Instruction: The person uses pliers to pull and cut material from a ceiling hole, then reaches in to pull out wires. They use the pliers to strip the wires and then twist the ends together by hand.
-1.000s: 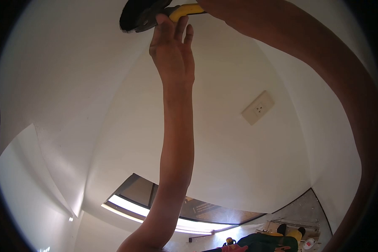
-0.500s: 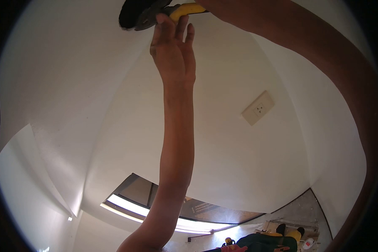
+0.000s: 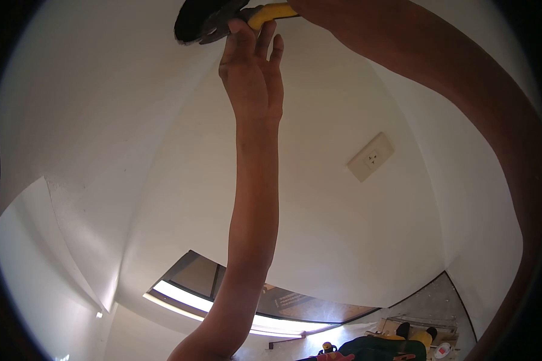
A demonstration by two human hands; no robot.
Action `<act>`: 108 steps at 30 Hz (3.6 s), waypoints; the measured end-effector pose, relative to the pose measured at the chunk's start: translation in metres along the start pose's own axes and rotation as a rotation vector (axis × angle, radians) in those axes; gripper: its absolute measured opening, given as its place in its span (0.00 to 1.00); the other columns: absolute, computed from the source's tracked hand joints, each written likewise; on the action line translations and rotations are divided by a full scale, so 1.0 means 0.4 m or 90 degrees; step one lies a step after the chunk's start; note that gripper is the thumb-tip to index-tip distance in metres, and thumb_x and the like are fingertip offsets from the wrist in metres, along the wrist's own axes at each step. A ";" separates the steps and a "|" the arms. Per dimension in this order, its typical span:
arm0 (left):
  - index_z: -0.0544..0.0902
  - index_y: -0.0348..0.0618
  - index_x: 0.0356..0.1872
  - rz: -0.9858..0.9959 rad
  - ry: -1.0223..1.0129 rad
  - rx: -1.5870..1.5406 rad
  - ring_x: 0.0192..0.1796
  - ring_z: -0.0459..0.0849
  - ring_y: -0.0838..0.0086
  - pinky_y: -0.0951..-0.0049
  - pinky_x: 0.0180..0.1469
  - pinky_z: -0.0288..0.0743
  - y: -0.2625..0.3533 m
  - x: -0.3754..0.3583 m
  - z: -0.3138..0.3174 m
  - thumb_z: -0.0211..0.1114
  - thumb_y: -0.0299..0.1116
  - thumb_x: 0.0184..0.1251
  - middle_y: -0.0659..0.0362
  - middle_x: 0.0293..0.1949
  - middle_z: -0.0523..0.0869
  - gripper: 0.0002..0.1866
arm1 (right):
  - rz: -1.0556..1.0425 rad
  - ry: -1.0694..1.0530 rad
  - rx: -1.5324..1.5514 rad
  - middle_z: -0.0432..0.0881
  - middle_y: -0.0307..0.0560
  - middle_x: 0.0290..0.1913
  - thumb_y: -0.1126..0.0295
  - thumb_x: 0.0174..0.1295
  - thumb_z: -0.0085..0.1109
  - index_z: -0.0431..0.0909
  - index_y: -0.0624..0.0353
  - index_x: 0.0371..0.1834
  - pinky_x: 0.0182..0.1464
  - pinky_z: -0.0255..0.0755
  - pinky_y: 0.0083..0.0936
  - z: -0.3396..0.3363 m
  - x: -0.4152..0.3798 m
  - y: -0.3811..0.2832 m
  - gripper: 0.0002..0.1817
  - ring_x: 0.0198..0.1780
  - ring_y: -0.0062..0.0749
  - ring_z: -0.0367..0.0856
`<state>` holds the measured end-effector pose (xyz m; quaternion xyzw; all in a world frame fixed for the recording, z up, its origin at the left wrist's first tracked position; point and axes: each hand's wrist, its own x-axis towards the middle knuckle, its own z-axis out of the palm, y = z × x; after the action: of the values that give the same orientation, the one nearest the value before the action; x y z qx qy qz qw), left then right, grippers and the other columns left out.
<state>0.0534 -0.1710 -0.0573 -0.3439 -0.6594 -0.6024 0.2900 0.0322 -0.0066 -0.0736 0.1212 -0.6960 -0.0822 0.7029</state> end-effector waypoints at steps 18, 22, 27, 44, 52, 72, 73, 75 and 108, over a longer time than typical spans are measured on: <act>0.74 0.44 0.49 -0.018 -0.039 -0.037 0.59 0.68 0.70 0.61 0.61 0.58 -0.016 0.012 -0.020 0.51 0.44 0.74 0.64 0.51 0.75 0.15 | 0.012 0.039 -0.032 0.72 0.51 0.57 0.69 0.54 0.64 0.83 0.62 0.35 0.54 0.61 0.49 -0.007 0.009 -0.010 0.09 0.54 0.39 0.68; 0.74 0.46 0.49 -0.006 -0.053 -0.050 0.58 0.69 0.72 0.62 0.60 0.59 -0.020 0.015 -0.025 0.51 0.43 0.74 0.66 0.52 0.75 0.13 | -0.023 0.013 -0.097 0.74 0.45 0.52 0.67 0.54 0.64 0.85 0.59 0.34 0.50 0.63 0.40 -0.014 0.025 0.002 0.08 0.51 0.36 0.69; 0.72 0.46 0.51 -0.006 -0.049 -0.072 0.60 0.68 0.72 0.62 0.60 0.59 -0.024 0.007 -0.015 0.50 0.41 0.74 0.65 0.53 0.75 0.13 | -0.021 0.030 -0.046 0.75 0.42 0.46 0.65 0.55 0.64 0.85 0.59 0.31 0.45 0.63 0.35 -0.038 0.018 0.003 0.09 0.46 0.33 0.70; 0.69 0.44 0.57 -0.001 -0.043 -0.072 0.63 0.65 0.69 0.61 0.63 0.56 -0.029 -0.011 -0.023 0.53 0.45 0.73 0.61 0.56 0.73 0.20 | -0.009 0.001 -0.039 0.73 0.44 0.51 0.66 0.58 0.62 0.85 0.56 0.38 0.45 0.62 0.36 -0.023 0.006 -0.020 0.09 0.48 0.33 0.68; 0.70 0.45 0.56 -0.017 -0.050 -0.088 0.63 0.65 0.71 0.62 0.63 0.56 -0.042 -0.006 -0.027 0.51 0.44 0.74 0.63 0.56 0.73 0.18 | 0.007 -0.027 -0.060 0.72 0.45 0.52 0.66 0.57 0.62 0.84 0.57 0.40 0.49 0.61 0.40 -0.050 0.003 -0.033 0.10 0.49 0.34 0.66; 0.70 0.49 0.56 -0.038 -0.042 -0.204 0.60 0.65 0.76 0.64 0.60 0.61 -0.052 0.001 -0.017 0.52 0.45 0.73 0.67 0.53 0.73 0.17 | -0.014 -0.239 -0.143 0.72 0.37 0.46 0.62 0.55 0.65 0.85 0.52 0.37 0.43 0.60 0.30 -0.118 0.032 -0.050 0.10 0.45 0.28 0.65; 0.70 0.49 0.55 -0.034 -0.039 -0.208 0.60 0.65 0.76 0.64 0.60 0.61 -0.053 -0.002 -0.010 0.52 0.45 0.73 0.67 0.53 0.73 0.17 | -0.012 -0.242 -0.136 0.72 0.37 0.46 0.62 0.55 0.65 0.85 0.51 0.38 0.43 0.60 0.30 -0.116 0.026 -0.048 0.10 0.45 0.28 0.65; 0.71 0.49 0.55 -0.035 -0.035 -0.209 0.60 0.65 0.76 0.63 0.61 0.61 -0.055 0.000 -0.007 0.52 0.45 0.73 0.67 0.53 0.73 0.17 | -0.021 -0.206 -0.127 0.71 0.39 0.48 0.62 0.53 0.67 0.85 0.51 0.40 0.44 0.61 0.31 -0.102 0.012 -0.041 0.12 0.47 0.30 0.65; 0.72 0.49 0.54 -0.041 -0.076 -0.234 0.59 0.66 0.78 0.61 0.65 0.57 -0.069 0.013 -0.007 0.51 0.47 0.73 0.69 0.54 0.73 0.17 | -0.022 -0.310 -0.216 0.66 0.43 0.59 0.63 0.50 0.69 0.85 0.52 0.43 0.53 0.59 0.41 -0.149 0.019 -0.054 0.16 0.55 0.35 0.62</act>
<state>0.0281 -0.1743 -0.0692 -0.4050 -0.5652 -0.6999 0.1635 0.0929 -0.0259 -0.0725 -0.0096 -0.8182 -0.2360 0.5242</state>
